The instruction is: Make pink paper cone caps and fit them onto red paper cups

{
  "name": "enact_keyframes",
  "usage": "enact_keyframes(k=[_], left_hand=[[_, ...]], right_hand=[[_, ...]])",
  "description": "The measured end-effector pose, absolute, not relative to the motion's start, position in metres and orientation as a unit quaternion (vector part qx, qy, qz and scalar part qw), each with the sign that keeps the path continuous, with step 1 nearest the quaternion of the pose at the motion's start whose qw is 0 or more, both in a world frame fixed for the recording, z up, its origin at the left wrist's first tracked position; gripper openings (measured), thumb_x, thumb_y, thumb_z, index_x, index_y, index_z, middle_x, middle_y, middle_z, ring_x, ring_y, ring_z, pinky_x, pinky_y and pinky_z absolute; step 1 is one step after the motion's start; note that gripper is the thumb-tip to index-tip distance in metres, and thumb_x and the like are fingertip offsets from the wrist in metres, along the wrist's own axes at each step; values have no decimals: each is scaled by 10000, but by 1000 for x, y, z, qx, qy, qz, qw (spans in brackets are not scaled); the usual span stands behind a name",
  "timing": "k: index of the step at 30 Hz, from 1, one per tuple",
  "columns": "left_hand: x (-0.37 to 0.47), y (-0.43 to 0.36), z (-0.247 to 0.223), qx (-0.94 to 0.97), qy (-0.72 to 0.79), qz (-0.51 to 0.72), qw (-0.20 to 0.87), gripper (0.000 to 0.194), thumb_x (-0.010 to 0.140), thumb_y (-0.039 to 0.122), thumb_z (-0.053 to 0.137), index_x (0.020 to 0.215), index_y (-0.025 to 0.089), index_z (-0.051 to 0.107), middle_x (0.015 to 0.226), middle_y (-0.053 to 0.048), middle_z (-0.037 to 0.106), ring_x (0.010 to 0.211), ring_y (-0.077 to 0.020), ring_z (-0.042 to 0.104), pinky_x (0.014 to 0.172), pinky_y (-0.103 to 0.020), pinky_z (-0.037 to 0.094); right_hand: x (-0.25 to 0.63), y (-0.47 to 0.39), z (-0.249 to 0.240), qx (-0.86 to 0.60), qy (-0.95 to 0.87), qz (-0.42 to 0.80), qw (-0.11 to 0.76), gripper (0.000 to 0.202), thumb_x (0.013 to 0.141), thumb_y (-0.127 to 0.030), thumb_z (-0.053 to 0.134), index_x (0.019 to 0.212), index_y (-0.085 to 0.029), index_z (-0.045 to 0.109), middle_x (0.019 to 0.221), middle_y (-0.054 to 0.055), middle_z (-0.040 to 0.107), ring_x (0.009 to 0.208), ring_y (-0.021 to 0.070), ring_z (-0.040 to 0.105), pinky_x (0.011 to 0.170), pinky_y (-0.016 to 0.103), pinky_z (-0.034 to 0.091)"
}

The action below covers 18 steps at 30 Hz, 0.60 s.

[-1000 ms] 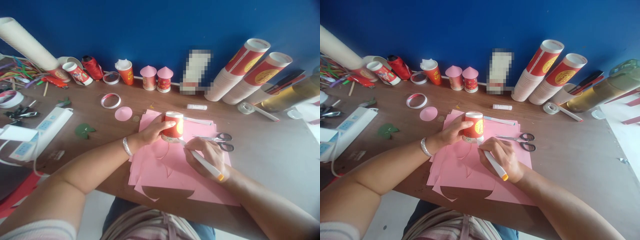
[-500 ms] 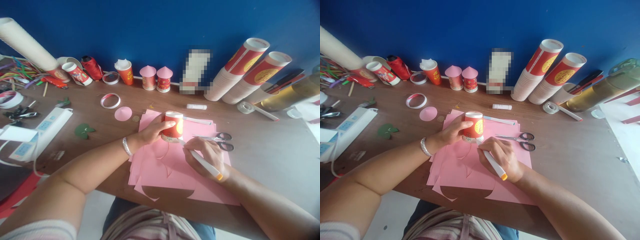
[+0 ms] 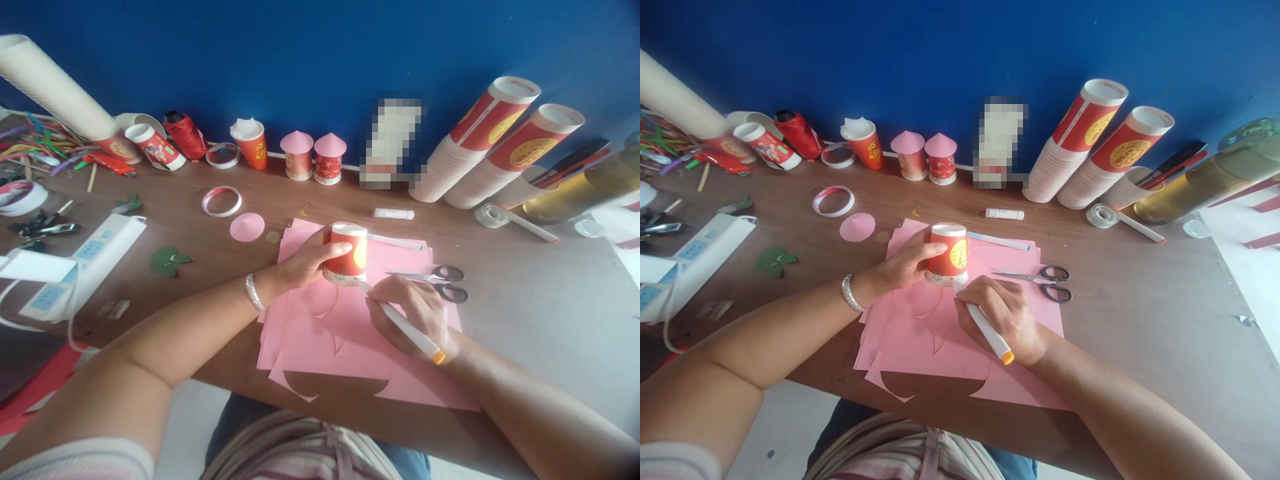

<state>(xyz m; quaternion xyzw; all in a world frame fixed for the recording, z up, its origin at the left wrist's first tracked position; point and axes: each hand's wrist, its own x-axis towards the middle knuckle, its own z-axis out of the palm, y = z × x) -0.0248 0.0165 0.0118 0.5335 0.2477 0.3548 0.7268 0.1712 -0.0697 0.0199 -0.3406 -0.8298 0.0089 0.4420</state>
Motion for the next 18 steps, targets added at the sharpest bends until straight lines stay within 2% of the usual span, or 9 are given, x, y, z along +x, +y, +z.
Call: enact_keyframes(k=[18], left_hand=[[-24,18,9,531,238,358,731,265,871,353,681,1023,138,652,922,-67,646,820,-171,600,700,-261,504]], right_hand=[[172,-70,20,-346,-828,27,440,213,880,-15,605,945,-216,584,712,-30,662,553,107,639,517,224,524]])
